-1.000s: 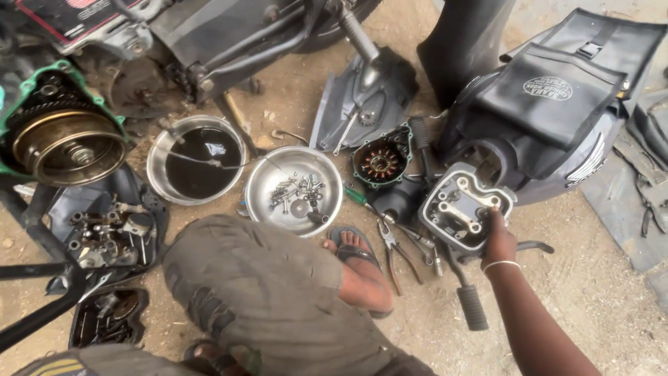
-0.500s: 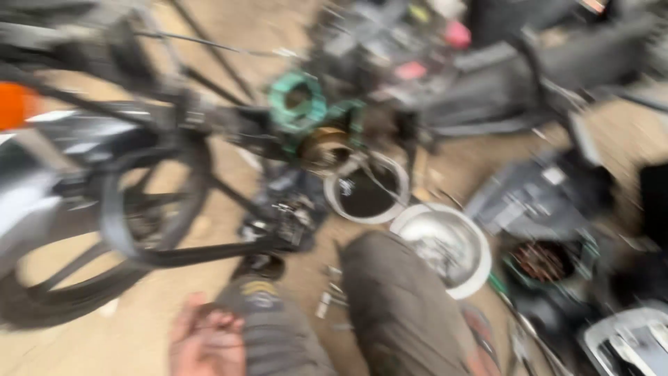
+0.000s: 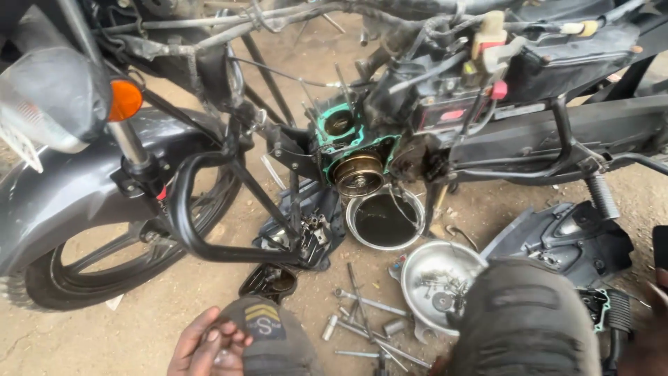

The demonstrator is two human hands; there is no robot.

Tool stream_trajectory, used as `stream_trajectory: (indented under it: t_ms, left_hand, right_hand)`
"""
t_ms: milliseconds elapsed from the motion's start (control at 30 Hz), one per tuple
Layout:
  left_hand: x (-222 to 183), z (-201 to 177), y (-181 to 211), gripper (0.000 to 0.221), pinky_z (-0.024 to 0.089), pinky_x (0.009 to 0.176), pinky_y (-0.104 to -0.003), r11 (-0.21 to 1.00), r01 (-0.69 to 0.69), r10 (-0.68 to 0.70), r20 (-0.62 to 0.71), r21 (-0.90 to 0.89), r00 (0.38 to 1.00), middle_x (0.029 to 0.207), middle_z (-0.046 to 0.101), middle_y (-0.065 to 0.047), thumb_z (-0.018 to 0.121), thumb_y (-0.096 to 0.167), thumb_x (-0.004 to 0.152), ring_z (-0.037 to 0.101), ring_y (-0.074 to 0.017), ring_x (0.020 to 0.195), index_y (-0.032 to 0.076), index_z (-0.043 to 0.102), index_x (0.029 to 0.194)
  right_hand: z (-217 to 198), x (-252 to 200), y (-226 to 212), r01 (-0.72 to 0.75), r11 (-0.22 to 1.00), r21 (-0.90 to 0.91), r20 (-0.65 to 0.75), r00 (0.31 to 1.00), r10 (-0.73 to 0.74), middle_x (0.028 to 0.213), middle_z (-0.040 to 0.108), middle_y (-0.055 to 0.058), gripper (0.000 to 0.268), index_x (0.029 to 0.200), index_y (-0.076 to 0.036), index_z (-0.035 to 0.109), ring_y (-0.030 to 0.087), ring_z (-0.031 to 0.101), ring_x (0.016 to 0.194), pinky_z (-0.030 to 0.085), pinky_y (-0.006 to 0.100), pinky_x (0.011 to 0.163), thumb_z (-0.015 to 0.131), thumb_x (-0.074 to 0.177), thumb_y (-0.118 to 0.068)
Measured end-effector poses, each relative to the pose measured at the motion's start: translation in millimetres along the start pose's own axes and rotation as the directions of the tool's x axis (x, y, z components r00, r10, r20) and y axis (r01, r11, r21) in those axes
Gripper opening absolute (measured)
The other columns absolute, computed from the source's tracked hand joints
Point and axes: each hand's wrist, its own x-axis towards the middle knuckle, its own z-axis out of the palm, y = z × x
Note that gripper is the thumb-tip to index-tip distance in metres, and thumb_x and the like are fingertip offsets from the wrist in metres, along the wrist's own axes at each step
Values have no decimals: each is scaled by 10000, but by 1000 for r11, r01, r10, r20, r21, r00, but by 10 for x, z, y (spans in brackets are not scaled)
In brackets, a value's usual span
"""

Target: Disassembling and inspecting motorcycle engine cylinder head and internal components.

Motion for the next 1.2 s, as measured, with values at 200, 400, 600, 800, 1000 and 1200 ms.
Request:
stream_trajectory:
  t_ms: [200, 400, 600, 800, 1000, 1200]
  left_hand:
    - [-260, -290, -13, 363, 618, 695, -389, 995, -91, 93, 76, -28, 993, 907, 722, -201, 483, 81, 1113, 731, -276, 812, 17, 525, 1467]
    - [-391, 250, 11, 475, 587, 742, -417, 974, -128, 154, -130, 185, 979, 844, 720, -223, 534, 244, 1089, 735, -295, 807, 20, 487, 1505]
    - [-301, -110, -259, 562, 623, 900, -507, 848, -214, 160, 150, 485, 976, 981, 781, -229, 609, 248, 980, 775, -327, 957, -9, 451, 1454]
    - [-189, 297, -529, 808, 497, 1039, -506, 372, -92, -190, 173, 924, 967, 1076, 787, -143, 699, 357, 849, 763, -275, 1039, 35, 352, 1503]
    - [-45, 245, -641, 935, 599, 893, -484, 182, -422, -202, 454, 888, 868, 1008, 823, -116, 752, 457, 851, 789, -303, 960, -22, 287, 1506]
    - [24, 92, -782, 909, 640, 808, -462, 120, -372, -141, 387, 920, 911, 898, 833, -106, 785, 474, 784, 821, -286, 819, 18, 393, 1465]
  right_hand:
    - [3399, -538, -2781, 43, 983, -177, 94, 995, -27, 1095, 668, 247, 432, 1416, -11, 539, 276, 620, 872, 488, 433, 756, 628, 994, -32]
    - [4218, -78, -2409, 488, 820, -300, 926, 354, 129, 1418, 607, 178, 810, 1420, -51, 504, 335, 579, 1307, 437, 432, 1069, 883, 731, -245]
    - [4575, -110, -2147, 608, 481, -631, 630, 40, 776, 1380, 599, 103, 825, 1546, -231, 436, 260, 574, 1289, 428, 391, 1093, 796, 823, -403]
    - [5033, 442, -1062, 541, 429, -723, 690, 543, 478, 945, 720, 224, 421, 1143, -59, 644, 415, 724, 862, 581, 494, 810, 607, 962, -437]
    - [5251, 573, -816, 533, 332, -778, 617, 747, 248, 885, 716, 223, 427, 1024, -42, 658, 412, 720, 761, 592, 502, 684, 606, 968, -462]
    - [5278, 661, -495, 601, 323, -731, 666, 732, 147, 885, 727, 222, 348, 976, -53, 690, 419, 714, 763, 584, 515, 708, 604, 974, -390]
